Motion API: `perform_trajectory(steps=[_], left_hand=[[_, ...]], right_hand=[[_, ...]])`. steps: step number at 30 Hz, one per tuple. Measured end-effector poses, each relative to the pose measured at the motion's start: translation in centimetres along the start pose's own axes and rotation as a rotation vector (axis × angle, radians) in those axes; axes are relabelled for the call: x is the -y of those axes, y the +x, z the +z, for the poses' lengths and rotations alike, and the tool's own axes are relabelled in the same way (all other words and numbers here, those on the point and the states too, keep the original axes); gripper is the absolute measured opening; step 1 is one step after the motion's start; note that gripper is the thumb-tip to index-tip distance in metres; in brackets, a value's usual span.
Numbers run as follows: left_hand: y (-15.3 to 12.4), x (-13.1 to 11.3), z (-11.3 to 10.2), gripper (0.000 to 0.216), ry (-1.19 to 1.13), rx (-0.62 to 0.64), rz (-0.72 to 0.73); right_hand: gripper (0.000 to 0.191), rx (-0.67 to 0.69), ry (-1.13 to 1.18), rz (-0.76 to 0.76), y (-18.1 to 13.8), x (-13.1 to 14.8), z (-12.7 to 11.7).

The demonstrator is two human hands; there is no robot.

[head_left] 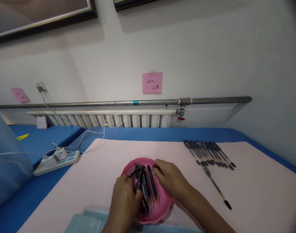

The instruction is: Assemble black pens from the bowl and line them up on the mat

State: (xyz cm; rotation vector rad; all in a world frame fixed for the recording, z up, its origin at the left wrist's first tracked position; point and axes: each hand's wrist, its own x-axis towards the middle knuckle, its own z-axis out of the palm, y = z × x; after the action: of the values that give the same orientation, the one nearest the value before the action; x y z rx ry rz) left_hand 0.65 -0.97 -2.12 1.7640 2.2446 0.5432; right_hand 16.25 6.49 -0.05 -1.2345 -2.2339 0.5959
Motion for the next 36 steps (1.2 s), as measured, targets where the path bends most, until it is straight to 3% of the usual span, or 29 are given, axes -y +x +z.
perform_trajectory(steps=[3, 8, 12, 19, 24, 30, 36], left_hand=[[0.2, 0.8, -0.5, 0.010, -0.404, -0.019, -0.035], [0.2, 0.8, -0.8, 0.015, -1.000, 0.222, -0.106], [0.1, 0.7, -0.5, 0.015, -1.140, 0.344, -0.130], [0.1, 0.5, 0.0, 0.024, -1.315, 0.482, -0.148], [-0.1, 0.5, -0.1, 0.030, -1.332, 0.557, -0.159], [0.3, 0.9, -0.2, 0.032, -1.428, 0.543, -0.217], [0.9, 1.3, -0.3, 0.033, -1.618, 0.459, -0.287]], right_hand=[[0.018, -0.012, 0.147, 0.007, 0.1, 0.1, 0.2], [0.015, 0.050, 0.695, 0.178, 0.0, 0.7, 0.8], [0.014, 0.102, 0.972, 0.339, -0.1, 1.3, 0.7], [0.016, 0.098, 1.187, 0.363, 0.0, 1.4, 1.1], [0.016, -0.166, 1.329, 0.397, 0.5, 0.6, 0.8], [0.022, -0.512, 1.405, 0.420, 1.6, -2.4, -1.3], [0.023, -0.579, 1.441, 0.468, 1.8, -3.0, -2.0]])
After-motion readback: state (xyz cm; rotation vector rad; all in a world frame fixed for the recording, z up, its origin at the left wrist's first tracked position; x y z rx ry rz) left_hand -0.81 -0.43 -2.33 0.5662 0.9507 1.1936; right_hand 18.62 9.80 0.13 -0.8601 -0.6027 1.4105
